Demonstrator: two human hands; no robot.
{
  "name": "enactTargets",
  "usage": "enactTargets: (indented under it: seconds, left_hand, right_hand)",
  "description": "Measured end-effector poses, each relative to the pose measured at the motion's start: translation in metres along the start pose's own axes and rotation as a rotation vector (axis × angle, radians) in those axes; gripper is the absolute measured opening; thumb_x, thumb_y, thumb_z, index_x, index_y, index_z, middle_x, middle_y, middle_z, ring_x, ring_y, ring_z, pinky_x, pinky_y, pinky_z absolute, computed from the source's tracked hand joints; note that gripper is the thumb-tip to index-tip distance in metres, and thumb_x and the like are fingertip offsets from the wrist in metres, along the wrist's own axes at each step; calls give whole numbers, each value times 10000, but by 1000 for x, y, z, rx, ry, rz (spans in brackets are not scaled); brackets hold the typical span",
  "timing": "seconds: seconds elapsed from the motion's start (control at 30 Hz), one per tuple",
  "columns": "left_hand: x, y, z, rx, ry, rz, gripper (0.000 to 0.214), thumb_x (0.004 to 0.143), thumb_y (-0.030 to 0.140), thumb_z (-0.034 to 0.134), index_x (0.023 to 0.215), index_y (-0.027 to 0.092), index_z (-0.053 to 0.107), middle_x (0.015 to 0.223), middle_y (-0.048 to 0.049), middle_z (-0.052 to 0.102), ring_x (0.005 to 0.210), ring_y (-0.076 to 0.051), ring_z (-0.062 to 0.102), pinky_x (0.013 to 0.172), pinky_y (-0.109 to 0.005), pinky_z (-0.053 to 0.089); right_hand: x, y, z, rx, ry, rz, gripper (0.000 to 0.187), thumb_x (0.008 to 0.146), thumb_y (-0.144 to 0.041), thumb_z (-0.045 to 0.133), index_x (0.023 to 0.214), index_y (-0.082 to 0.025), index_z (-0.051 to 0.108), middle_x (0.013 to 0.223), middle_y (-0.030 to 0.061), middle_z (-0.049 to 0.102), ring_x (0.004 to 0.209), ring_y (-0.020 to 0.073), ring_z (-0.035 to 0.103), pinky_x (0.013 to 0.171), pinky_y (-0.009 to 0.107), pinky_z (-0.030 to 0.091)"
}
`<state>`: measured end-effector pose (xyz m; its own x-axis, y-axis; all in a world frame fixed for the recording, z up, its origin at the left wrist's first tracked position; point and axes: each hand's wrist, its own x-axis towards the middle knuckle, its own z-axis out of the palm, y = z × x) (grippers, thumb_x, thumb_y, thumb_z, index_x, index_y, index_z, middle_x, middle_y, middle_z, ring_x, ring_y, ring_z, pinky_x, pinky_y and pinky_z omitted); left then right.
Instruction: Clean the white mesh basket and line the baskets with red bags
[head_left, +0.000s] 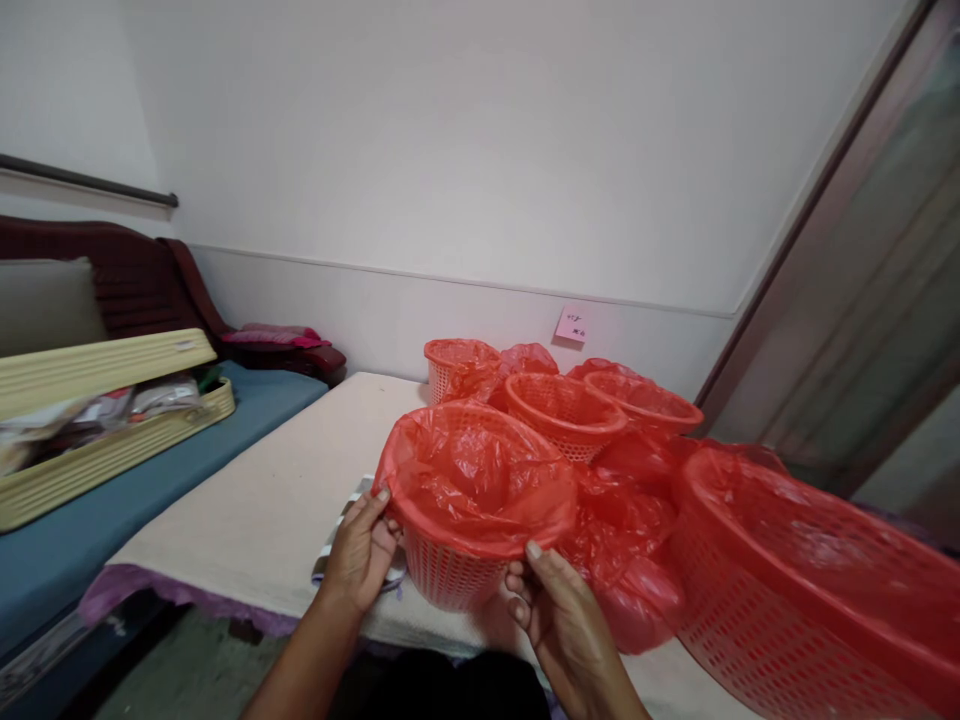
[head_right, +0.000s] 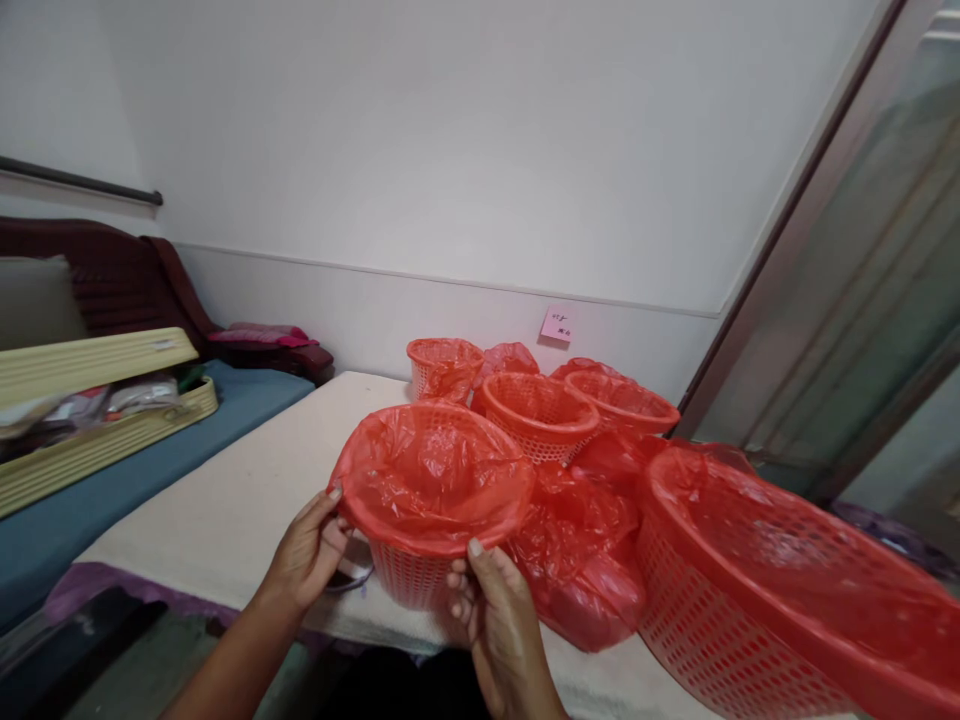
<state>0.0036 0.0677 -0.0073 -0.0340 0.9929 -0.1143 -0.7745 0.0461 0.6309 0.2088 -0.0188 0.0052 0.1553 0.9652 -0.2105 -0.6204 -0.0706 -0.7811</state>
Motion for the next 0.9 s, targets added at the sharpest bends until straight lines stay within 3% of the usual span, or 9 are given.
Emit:
enactTargets:
  seconds: [0.27,0.4,0.53,0.77,0.9]
  left_hand:
    - [3,-5,-1,-40,3,26,167,737,109,722,877,143,637,768,3,694,556,-80,607,549,-195,532]
    - [0,-6,1,-50,-4,-5,62,847,105,606,893,134,635,687,13,653,499,-67,574,499,-186,513]
    - [-7,-5,7,-17,5,-25,129,923,147,518,969,146,639,756,-17,683,573,-84,624,551,-205,546]
    - [-23,-2,20,79,2,-30,162,850,262,670,959,150,628,843,-68,707,651,-141,669,560,-239,570]
    - [-28,-6,23,90,0,-39,145,800,194,723,893,143,624,816,-50,689,619,-114,647,549,-219,569]
  right_hand:
    - [6,8,-8,-25,-38,-38,390,643,-398,870,810,-163,607,711,-6,659,651,113,630,502,177,479]
    - [15,13,-21,-10,-47,-10,379,657,-402,861,800,-174,595,731,5,680,635,108,629,498,173,459]
    - [21,14,-34,-102,-101,6,380,698,-466,817,834,-170,622,772,18,680,655,106,628,524,179,454]
    - [19,9,-75,-447,-54,-56,519,609,-631,796,804,-175,645,630,-16,607,470,81,518,396,185,355]
    - [2,-4,-74,-561,-107,-81,484,655,-613,776,840,-180,665,669,-2,619,520,107,564,427,206,384]
